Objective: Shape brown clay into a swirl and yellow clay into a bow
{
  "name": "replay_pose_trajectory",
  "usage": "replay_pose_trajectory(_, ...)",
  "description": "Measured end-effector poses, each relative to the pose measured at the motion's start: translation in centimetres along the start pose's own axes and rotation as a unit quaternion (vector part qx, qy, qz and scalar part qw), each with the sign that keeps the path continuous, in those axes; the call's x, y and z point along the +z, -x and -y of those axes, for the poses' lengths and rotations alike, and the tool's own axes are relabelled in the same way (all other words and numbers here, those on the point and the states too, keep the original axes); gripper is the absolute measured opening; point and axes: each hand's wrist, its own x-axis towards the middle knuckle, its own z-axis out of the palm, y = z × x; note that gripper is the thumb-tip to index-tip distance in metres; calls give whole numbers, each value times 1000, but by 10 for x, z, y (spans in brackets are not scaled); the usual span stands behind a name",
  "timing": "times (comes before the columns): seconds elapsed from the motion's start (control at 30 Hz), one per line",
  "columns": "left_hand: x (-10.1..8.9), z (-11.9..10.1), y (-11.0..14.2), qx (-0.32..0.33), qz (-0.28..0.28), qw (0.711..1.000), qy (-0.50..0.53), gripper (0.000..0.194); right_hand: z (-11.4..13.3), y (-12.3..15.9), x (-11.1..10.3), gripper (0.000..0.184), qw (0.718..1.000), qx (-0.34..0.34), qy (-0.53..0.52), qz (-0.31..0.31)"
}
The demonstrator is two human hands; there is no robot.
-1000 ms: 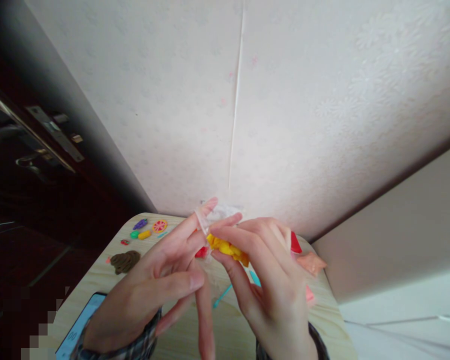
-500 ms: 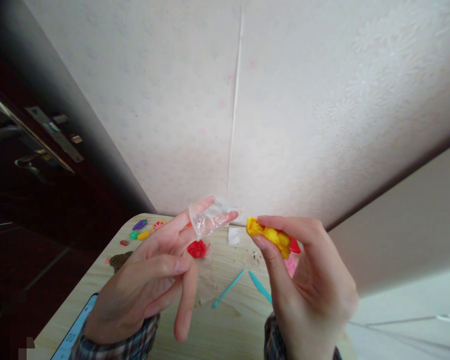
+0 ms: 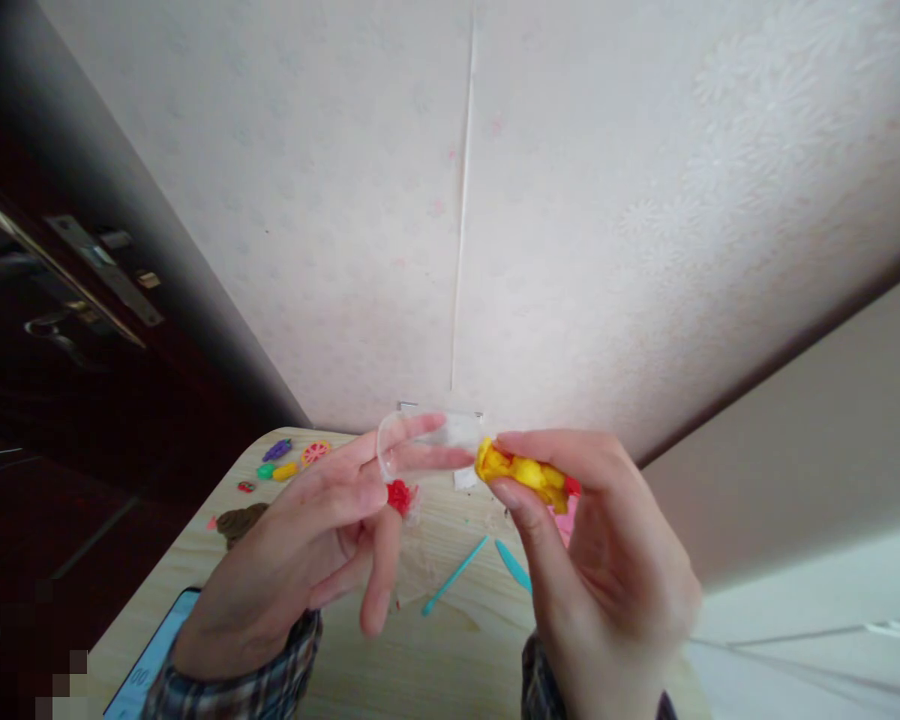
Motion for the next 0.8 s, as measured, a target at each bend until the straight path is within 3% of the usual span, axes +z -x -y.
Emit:
replay_pose_trajectory(0.1,-6,3,-8,11,-79,991,-103,37,-7,0,-1,17,992,116,-16,39)
replay_pose_trajectory(0.23,-30,24,-24,-21,-177,956,-233,24,-24,0,5,17,959,253,-129,17)
replay_pose_trajectory(0.3,-45,43,-29,-47,-208,934,-287,23,-34,5,9,19,917,314,-244,11)
replay_pose_trajectory(0.47,-75,85,-23,1,-284,855,-434,8,-65,34,17,28,812,445,-375,42)
replay_pose_trajectory(0.63,-86,99,-18,46,-251,849,-463,20,-89,62,18,29,764,492,-415,31)
replay_pose_trajectory(0.8,-83,108,-29,83,-214,828,-511,23,-97,71,17,27,776,474,-414,38)
